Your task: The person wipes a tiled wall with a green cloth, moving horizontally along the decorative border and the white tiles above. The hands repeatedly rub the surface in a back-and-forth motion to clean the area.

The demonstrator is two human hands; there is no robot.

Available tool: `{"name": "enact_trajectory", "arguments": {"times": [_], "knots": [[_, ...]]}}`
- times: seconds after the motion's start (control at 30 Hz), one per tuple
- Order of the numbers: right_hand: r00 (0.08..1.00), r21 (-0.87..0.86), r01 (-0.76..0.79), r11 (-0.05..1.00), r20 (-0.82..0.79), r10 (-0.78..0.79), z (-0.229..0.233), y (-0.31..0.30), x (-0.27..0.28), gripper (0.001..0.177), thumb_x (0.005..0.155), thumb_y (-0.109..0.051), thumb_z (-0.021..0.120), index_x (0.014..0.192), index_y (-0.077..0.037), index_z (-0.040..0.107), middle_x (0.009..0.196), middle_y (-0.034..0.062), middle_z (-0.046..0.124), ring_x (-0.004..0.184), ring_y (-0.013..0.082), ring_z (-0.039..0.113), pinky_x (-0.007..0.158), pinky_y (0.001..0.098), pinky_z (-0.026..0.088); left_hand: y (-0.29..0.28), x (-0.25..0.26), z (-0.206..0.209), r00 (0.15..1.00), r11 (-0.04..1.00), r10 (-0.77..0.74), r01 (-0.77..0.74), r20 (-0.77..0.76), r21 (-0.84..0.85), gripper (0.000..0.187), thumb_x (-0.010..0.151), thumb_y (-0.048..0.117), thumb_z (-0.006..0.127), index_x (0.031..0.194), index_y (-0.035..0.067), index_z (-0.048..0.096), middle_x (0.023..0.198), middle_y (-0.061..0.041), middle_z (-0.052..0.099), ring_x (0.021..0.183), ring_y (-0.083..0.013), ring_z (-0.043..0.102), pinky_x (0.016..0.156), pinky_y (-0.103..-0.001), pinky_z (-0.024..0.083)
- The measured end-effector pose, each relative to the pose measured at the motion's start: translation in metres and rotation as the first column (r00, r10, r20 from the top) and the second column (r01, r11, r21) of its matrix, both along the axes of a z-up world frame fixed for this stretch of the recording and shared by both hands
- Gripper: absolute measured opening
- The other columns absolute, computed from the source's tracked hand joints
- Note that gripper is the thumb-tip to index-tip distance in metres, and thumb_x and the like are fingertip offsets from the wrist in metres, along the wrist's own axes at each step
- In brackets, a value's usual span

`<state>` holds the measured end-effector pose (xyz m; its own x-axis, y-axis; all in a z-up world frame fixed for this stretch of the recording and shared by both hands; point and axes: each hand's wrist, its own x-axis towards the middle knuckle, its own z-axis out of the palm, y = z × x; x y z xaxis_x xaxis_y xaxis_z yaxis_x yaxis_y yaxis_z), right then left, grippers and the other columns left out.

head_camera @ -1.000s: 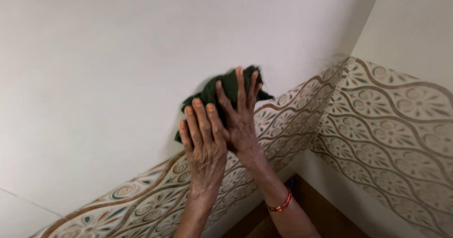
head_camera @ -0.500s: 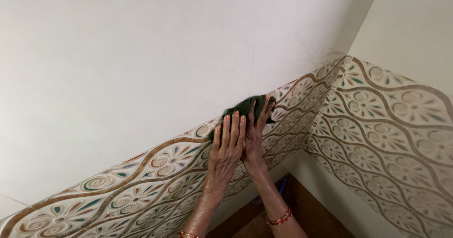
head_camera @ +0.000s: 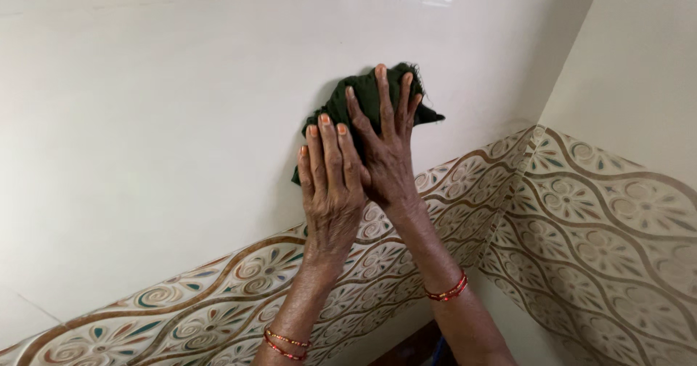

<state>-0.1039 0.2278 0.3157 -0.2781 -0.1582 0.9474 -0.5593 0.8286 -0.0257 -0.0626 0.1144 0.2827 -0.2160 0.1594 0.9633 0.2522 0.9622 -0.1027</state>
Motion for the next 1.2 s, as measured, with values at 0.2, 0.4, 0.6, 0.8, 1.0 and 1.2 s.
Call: {"name": "enact_trajectory", "arguments": {"times": [0.2, 0.4, 0.6, 0.8, 1.0, 1.2], "knots": [[0.999, -0.150, 0.036, 0.988, -0.006, -0.038, -0.029, 0.036, -0.015, 0.062, 0.114, -0.054, 0.037, 0.170, -0.033, 0.020, 0.180, 0.0061, 0.001, 0.168, 0.0347, -0.006, 0.139, 0.0627, -0.002, 0.036, -0.008, -0.010, 0.998, 0.989, 0.051, -0.046, 0.036, -0.141, 0.055, 0.111, 0.018, 0.050, 0.161, 0.004, 0.032, 0.165, -0.018, 0.036, 0.152, -0.0326, 0.036, 0.129, -0.046, 0.031], [0.996, -0.324, -0.048, 0.945, 0.053, 0.069, -0.144, 0.046, -0.013, 0.072, 0.105, -0.062, 0.026, 0.170, -0.036, 0.011, 0.178, 0.0045, -0.005, 0.165, 0.0336, -0.008, 0.133, 0.0657, 0.000, 0.044, -0.013, -0.106, 0.991, 0.930, 0.100, -0.061, 0.089, -0.362, 0.062, 0.107, 0.021, 0.054, 0.161, 0.005, 0.029, 0.166, -0.014, 0.036, 0.152, -0.0273, 0.036, 0.128, -0.041, 0.030], [0.983, -0.331, 0.015, 0.943, 0.177, 0.047, -0.247, 0.017, 0.012, 0.071, 0.112, -0.057, 0.040, 0.169, -0.033, 0.005, 0.177, 0.0085, -0.011, 0.164, 0.0381, -0.010, 0.130, 0.0707, 0.003, 0.020, -0.013, -0.227, 0.986, 0.918, 0.109, -0.050, 0.128, -0.393, 0.060, 0.107, 0.023, 0.053, 0.162, 0.011, 0.032, 0.164, -0.006, 0.038, 0.149, -0.0220, 0.038, 0.126, -0.039, 0.030], [0.948, -0.314, -0.040, 0.949, 0.287, 0.135, -0.270, -0.012, 0.032, 0.073, 0.107, -0.061, 0.038, 0.168, -0.032, 0.011, 0.175, 0.0111, -0.013, 0.159, 0.0463, -0.015, 0.125, 0.0733, 0.002, -0.014, 0.004, -0.275, 0.970, 0.970, 0.023, 0.036, 0.242, -0.240, 0.057, 0.106, 0.028, 0.053, 0.158, 0.012, 0.036, 0.161, -0.008, 0.042, 0.146, -0.0232, 0.040, 0.126, -0.043, 0.028], [0.986, -0.074, 0.037, 0.997, 0.164, -0.025, -0.210, 0.023, 0.000, 0.070, 0.109, -0.061, 0.039, 0.169, -0.034, 0.015, 0.177, 0.0088, -0.005, 0.163, 0.0433, -0.011, 0.131, 0.0708, 0.002, 0.014, -0.012, -0.215, 0.978, 0.979, 0.078, -0.039, 0.194, -0.200, 0.057, 0.105, 0.023, 0.055, 0.157, 0.010, 0.037, 0.161, -0.011, 0.041, 0.148, -0.0247, 0.040, 0.125, -0.045, 0.029], [0.987, -0.287, -0.045, 0.957, 0.137, 0.088, -0.161, 0.065, -0.007, 0.067, 0.112, -0.059, 0.035, 0.171, -0.035, 0.015, 0.180, 0.0049, -0.002, 0.169, 0.0317, -0.007, 0.140, 0.0641, 0.001, 0.067, -0.023, -0.133, 0.992, 0.955, 0.079, -0.048, 0.095, -0.293, 0.062, 0.106, 0.026, 0.053, 0.162, 0.010, 0.033, 0.169, -0.007, 0.033, 0.153, -0.0203, 0.035, 0.129, -0.041, 0.025]]}}
